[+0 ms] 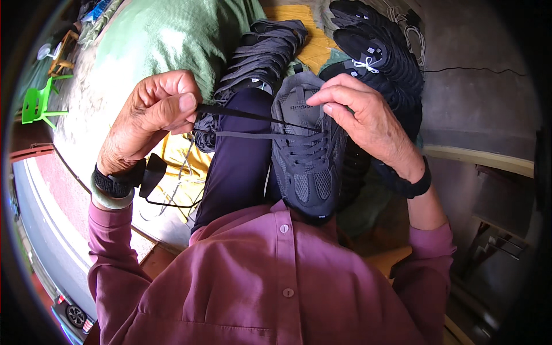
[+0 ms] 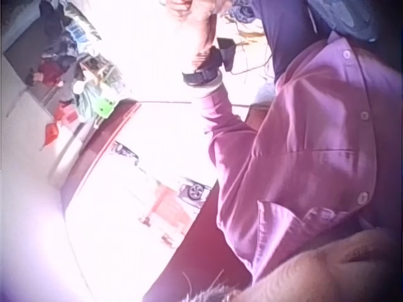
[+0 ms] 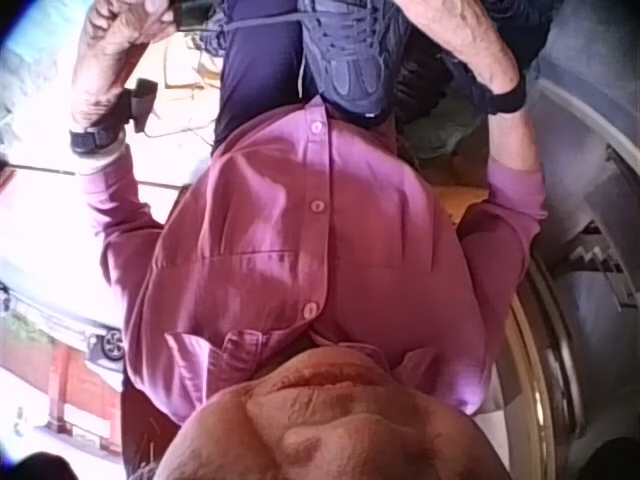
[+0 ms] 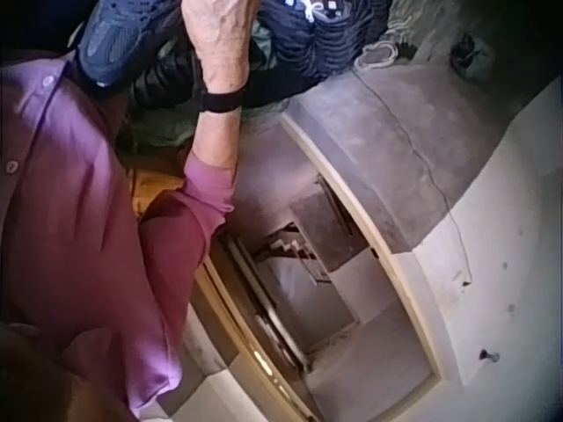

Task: Insert and pull laces through the eyelets of a shoe.

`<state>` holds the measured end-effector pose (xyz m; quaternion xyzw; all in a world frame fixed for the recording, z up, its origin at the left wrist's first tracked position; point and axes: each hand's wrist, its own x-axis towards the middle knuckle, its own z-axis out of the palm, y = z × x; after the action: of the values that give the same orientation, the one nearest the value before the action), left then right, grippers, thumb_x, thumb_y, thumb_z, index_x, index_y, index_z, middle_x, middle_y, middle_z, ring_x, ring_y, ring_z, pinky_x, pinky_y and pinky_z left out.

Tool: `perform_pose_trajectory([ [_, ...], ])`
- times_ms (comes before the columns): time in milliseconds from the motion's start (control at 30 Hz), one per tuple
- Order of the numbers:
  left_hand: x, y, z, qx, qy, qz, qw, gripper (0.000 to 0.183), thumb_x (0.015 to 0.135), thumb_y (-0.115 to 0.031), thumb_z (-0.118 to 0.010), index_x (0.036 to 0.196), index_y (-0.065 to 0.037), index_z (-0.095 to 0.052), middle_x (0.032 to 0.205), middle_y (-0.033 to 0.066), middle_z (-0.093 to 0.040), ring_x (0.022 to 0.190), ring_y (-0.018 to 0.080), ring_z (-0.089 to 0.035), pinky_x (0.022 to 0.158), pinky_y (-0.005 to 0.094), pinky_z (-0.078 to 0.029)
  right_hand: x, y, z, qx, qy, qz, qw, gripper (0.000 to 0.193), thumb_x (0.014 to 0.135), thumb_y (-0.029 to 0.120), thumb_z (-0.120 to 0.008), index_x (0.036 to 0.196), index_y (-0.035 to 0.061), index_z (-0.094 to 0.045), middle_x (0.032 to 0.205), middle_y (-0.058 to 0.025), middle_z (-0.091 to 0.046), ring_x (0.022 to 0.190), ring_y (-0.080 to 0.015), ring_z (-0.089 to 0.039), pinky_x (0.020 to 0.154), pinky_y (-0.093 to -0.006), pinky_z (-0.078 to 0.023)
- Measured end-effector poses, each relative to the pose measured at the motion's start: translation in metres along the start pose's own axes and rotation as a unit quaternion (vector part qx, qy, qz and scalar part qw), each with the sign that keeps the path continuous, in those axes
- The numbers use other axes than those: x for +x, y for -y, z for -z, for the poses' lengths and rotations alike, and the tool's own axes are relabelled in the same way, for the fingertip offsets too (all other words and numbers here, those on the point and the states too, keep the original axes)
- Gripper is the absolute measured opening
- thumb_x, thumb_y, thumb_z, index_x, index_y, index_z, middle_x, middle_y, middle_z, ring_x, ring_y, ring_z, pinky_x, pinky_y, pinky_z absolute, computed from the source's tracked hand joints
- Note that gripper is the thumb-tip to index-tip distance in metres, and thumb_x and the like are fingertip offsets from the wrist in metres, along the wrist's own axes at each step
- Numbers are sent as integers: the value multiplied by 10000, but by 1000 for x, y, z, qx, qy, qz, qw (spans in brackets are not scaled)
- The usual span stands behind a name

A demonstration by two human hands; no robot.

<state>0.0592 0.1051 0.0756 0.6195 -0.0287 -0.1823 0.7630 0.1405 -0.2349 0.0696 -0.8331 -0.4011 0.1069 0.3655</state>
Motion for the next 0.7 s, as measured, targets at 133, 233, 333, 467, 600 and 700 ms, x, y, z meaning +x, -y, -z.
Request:
perform_pose_trajectory([
  [133, -2, 1, 16, 47, -8, 17, 999, 245, 978, -258, -729, 858, -72, -623, 763, -44, -557, 672, 41, -454, 629, 216, -386, 19, -2, -2, -26, 38, 125, 991, 137, 947, 62, -621, 1054, 28, -701, 988, -120, -685, 962, -311, -661, 834, -413, -532],
  [233, -7, 4, 30, 117, -7, 23, 993, 234, 975, -257, -736, 863, -81, -630, 782, -60, -560, 710, 36, -474, 657, 213, -393, 28, 0, -15, -1, 75, 129, 989, 137, 968, 106, -618, 1042, 20, -694, 976, -136, -694, 960, -324, -669, 837, -432, -531],
  [333, -6, 3, 31, 151, 19, -6, 988, 221, 975, -248, -738, 865, -87, -632, 795, -69, -561, 723, 31, -476, 664, 215, -393, 34, 4, -24, 42, 109, 99, 988, 152, 982, 125, -610, 1051, 14, -688, 980, -148, -700, 944, -328, -680, 840, -425, -536],
  [467, -1, 0, 28, 140, 16, 4, 990, 231, 979, -263, -736, 863, -93, -631, 797, -65, -571, 730, 29, -482, 667, 213, -394, 43, 10, -20, 157, 217, -29, 963, 157, 988, 119, -598, 1070, 19, -688, 997, -151, -707, 932, -328, -689, 843, -417, -541],
  [600, 3, 3, 31, 36, -30, 24, 999, 233, 1012, -268, -700, 859, -105, -634, 769, -69, -570, 670, 23, -459, 626, 208, -372, 42, -3, 0, 11, 117, 102, 988, 165, 981, 119, -589, 1012, 5, -705, 969, -139, -695, 946, -324, -682, 844, -402, -534],
  [700, 10, 0, 17, 25, -94, 3, 995, 334, 1040, -322, -648, 805, -111, -541, 674, -81, -361, 604, 44, -310, 585, 234, -273, 30, 2, 20, -12, 192, -3, 981, 140, 959, 94, -616, 1010, 2, -709, 934, -102, -630, 893, -247, -627, 805, -354, -501],
])
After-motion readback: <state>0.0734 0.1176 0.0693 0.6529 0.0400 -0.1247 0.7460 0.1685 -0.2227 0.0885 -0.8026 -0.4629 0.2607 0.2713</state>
